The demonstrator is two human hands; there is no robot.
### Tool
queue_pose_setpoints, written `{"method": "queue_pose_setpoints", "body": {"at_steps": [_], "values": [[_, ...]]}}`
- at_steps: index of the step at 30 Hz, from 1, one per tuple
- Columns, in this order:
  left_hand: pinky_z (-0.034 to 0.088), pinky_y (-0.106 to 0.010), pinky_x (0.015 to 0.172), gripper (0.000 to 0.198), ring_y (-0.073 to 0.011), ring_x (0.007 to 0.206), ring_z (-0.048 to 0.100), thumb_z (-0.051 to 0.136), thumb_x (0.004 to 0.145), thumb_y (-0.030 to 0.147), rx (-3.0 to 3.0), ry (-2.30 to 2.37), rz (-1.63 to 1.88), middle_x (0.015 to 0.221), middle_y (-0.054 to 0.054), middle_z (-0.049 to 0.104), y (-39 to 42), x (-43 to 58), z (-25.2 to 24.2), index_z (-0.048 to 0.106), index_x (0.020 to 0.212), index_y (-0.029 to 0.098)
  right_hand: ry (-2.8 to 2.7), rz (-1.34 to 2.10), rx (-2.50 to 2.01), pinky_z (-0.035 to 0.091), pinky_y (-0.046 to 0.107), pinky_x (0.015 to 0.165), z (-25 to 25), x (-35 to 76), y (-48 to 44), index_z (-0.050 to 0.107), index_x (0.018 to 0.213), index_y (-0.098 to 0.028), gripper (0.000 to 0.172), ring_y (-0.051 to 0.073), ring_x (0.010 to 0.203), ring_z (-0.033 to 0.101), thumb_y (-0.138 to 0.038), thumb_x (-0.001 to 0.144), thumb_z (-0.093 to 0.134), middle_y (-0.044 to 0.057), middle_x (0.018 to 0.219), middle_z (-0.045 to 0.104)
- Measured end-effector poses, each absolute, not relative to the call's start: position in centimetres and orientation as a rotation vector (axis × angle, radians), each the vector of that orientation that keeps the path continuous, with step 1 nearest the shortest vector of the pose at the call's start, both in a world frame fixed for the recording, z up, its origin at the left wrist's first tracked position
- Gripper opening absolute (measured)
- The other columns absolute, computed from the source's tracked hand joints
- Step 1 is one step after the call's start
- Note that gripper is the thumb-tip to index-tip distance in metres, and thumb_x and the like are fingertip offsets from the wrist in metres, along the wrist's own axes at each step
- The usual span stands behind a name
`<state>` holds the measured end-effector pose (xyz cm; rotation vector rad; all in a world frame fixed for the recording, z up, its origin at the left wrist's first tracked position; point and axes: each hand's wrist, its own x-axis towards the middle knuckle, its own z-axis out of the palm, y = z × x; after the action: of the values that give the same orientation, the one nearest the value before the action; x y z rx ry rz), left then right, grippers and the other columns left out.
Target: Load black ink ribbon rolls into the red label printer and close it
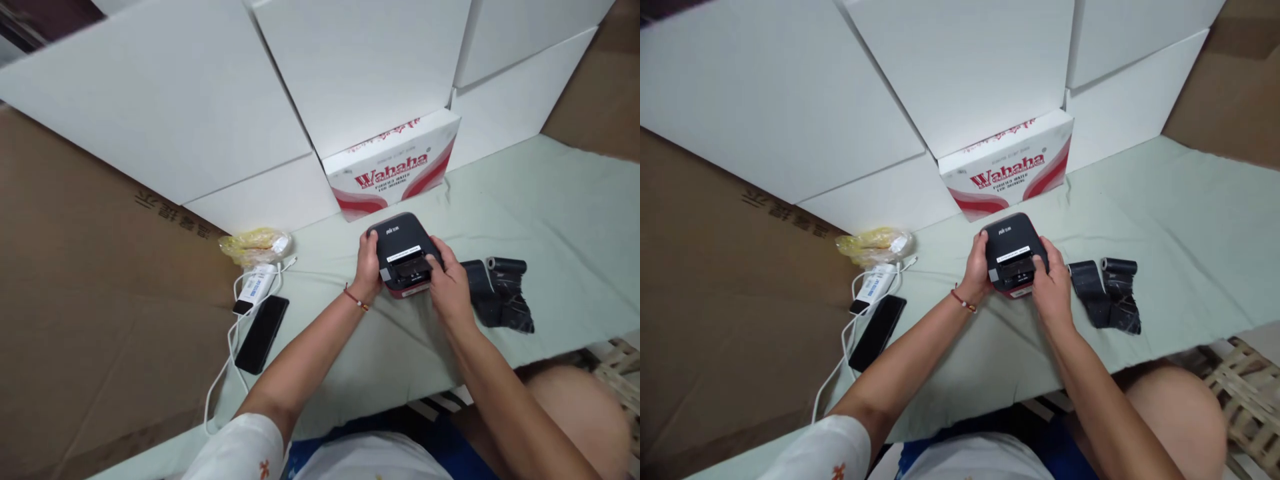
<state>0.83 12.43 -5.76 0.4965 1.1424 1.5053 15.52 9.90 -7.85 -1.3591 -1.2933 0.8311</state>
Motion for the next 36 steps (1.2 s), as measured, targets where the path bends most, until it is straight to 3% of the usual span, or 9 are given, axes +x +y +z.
{"method": "queue_pose_setpoints", "body": {"at_steps": [4,9,12,14,17,26,32,34,36], "values": [[0.047,-0.037,0.114,0.049,-0.0228,0.127,0.063,0.073,0.086,0.041,0.58,1.078,1.552,0.129,-0.005,0.07,11.5,0.6,-6.4,0.058,0.129,0.023,-1.311,0.918,-1.362,0.047,0.053,0.116,-9.0,16.2,10.7,0.064,0.143,-0.02,0.049,0.027,0.131,0.065,-0.037,0.099,0.055,0.015,0.142,0.069],[0.033,-0.037,0.127,0.103,-0.0246,0.155,0.041,0.077,0.06,0.015,0.717,1.011,1.445,0.164,0.0,0.048,9.1,-0.4,-6.5,0.042,0.155,0.033,-1.552,0.656,-1.23,0.043,0.05,0.12,-5.5,18.3,8.7,0.062,0.146,-0.019,0.048,0.026,0.141,0.058,-0.035,0.102,0.052,0.016,0.151,0.063],[0.033,-0.036,0.128,0.115,-0.0239,0.161,0.031,0.074,0.057,0.013,0.773,1.03,1.4,0.172,0.004,0.036,8.2,-0.7,-6.6,0.034,0.161,0.039,-1.876,0.444,-0.994,0.041,0.052,0.123,-4.2,19.2,7.3,0.066,0.141,-0.022,0.04,0.025,0.141,0.057,-0.03,0.104,0.052,0.011,0.142,0.07],[0.035,-0.034,0.126,0.12,-0.0218,0.16,0.032,0.071,0.055,0.011,0.752,1.066,1.405,0.172,0.005,0.035,7.9,-0.7,-6.9,0.029,0.163,0.042,-2.044,0.38,-0.874,0.042,0.052,0.122,-4.6,19.5,6.7,0.072,0.13,-0.023,0.033,0.026,0.135,0.062,-0.03,0.102,0.057,0.008,0.131,0.076],[0.039,-0.033,0.123,0.125,-0.02,0.155,0.039,0.067,0.054,0.009,0.669,1.102,1.405,0.167,0.003,0.041,7.9,-0.6,-7.4,0.022,0.166,0.044,-2.143,0.315,-0.852,0.044,0.052,0.121,-6.1,19.5,6.4,0.075,0.126,-0.022,0.029,0.025,0.131,0.066,-0.028,0.101,0.06,0.008,0.133,0.076],[0.047,-0.037,0.116,0.11,-0.0227,0.147,0.047,0.064,0.056,0.012,0.696,1.145,1.392,0.163,0.0,0.047,8.1,-0.6,-8.0,0.037,0.158,0.042,-2.151,0.188,-0.871,0.043,0.049,0.123,-6.7,19.2,5.9,0.07,0.133,-0.017,0.036,0.024,0.133,0.064,-0.014,0.101,0.056,0.009,0.138,0.073],[0.036,-0.036,0.123,0.086,-0.0241,0.152,0.042,0.077,0.06,0.017,0.728,1.114,1.409,0.16,-0.004,0.05,7.2,-0.9,-8.1,0.054,0.141,0.031,-2.115,0.355,-0.879,0.046,0.049,0.119,-6.0,19.7,6.1,0.074,0.123,-0.023,0.029,0.024,0.127,0.067,-0.02,0.102,0.054,0.006,0.13,0.077],[0.041,-0.035,0.118,0.075,-0.0226,0.149,0.046,0.08,0.066,0.021,0.719,1.188,1.426,0.16,-0.004,0.05,6.1,-1.6,-8.1,0.057,0.137,0.031,-2.046,0.453,-0.898,0.049,0.045,0.115,-4.9,20.4,7.1,0.075,0.12,-0.023,0.028,0.022,0.122,0.069,-0.025,0.104,0.051,0.007,0.126,0.078],[0.048,-0.032,0.105,0.057,-0.0199,0.133,0.058,0.076,0.07,0.021,0.747,1.295,1.449,0.146,-0.005,0.061,5.2,-2.9,-8.0,0.064,0.125,0.029,-2.055,0.507,-1.017,0.053,0.043,0.108,-3.0,20.9,9.0,0.075,0.119,-0.021,0.032,0.023,0.119,0.07,-0.03,0.106,0.048,0.009,0.125,0.078]]}}
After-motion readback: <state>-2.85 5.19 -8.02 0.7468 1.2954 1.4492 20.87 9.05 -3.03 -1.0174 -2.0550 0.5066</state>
